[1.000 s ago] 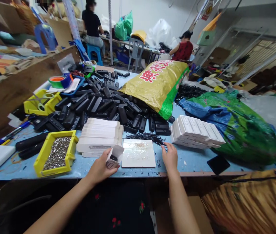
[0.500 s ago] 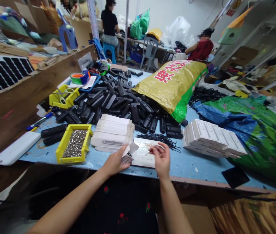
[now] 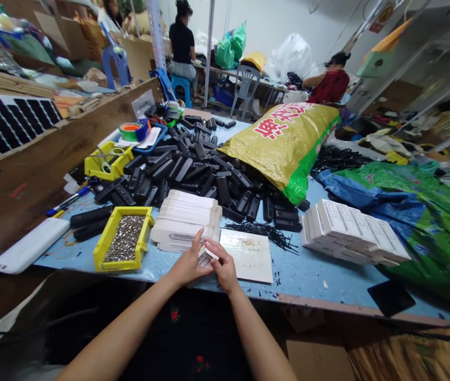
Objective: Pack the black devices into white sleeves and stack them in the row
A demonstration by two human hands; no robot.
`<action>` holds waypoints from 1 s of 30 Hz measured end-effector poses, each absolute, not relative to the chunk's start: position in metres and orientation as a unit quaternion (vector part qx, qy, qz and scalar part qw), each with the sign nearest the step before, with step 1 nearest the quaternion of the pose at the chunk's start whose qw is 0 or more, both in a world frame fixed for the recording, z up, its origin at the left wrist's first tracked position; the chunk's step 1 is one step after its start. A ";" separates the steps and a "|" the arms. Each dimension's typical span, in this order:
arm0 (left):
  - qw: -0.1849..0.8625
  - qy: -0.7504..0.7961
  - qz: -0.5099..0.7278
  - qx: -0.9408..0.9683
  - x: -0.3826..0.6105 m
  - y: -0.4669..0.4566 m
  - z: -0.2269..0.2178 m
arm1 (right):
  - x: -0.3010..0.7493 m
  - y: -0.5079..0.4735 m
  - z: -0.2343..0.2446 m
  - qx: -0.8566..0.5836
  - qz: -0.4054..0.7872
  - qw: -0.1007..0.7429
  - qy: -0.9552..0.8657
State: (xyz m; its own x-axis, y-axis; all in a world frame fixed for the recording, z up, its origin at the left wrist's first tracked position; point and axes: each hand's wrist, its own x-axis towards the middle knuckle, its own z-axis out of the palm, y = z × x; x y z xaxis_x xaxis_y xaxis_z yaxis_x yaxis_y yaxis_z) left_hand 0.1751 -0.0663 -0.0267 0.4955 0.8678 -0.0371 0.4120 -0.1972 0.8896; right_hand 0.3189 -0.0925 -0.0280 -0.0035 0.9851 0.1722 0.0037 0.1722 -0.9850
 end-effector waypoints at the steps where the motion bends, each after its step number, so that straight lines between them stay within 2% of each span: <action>1: 0.465 0.442 0.248 0.726 0.176 -0.066 -0.026 | 0.317 -0.092 -0.027 -0.460 0.453 0.537 -0.543; 4: 0.460 0.466 0.223 0.722 0.174 -0.066 -0.027 | 0.319 -0.092 -0.022 -0.492 0.442 0.536 -0.526; 7: 0.471 0.467 0.216 0.716 0.175 -0.065 -0.029 | 0.322 -0.098 -0.023 -0.476 0.374 0.526 -0.598; 11: 0.523 0.480 0.289 0.643 0.184 -0.072 -0.018 | 0.314 -0.118 -0.032 -0.514 0.327 0.472 -0.637; 14: 0.567 0.455 0.290 0.622 0.172 -0.076 0.002 | 0.335 -0.127 -0.021 -0.562 0.290 0.418 -0.653; 16: 0.493 0.465 0.319 0.663 0.145 -0.068 0.015 | 0.389 -0.123 0.003 -0.606 0.209 0.421 -0.642; 18: 0.308 0.545 0.378 0.682 0.104 -0.049 0.023 | 0.474 -0.113 0.038 -0.700 0.056 0.447 -0.554; 19: 0.230 0.606 0.360 0.671 0.082 -0.038 0.023 | 0.522 -0.107 0.055 -0.756 -0.020 0.416 -0.505; 21: 0.111 0.676 0.255 0.682 0.039 -0.018 0.017 | 0.612 -0.095 0.084 -0.856 -0.108 0.290 -0.415; 22: 0.089 0.680 0.193 0.702 0.022 -0.010 0.011 | 0.647 -0.090 0.092 -0.892 -0.120 0.225 -0.374; 25: 0.102 0.633 0.045 0.766 -0.006 -0.001 -0.012 | 0.688 -0.076 0.091 -0.907 -0.134 0.200 -0.346; 28: 0.115 0.631 -0.009 0.767 -0.008 -0.002 -0.023 | 0.646 -0.058 0.056 -0.830 -0.163 0.227 -0.483; 30: 0.133 0.640 -0.021 0.756 -0.006 -0.002 -0.019 | 0.604 -0.044 0.025 -0.764 -0.093 0.191 -0.610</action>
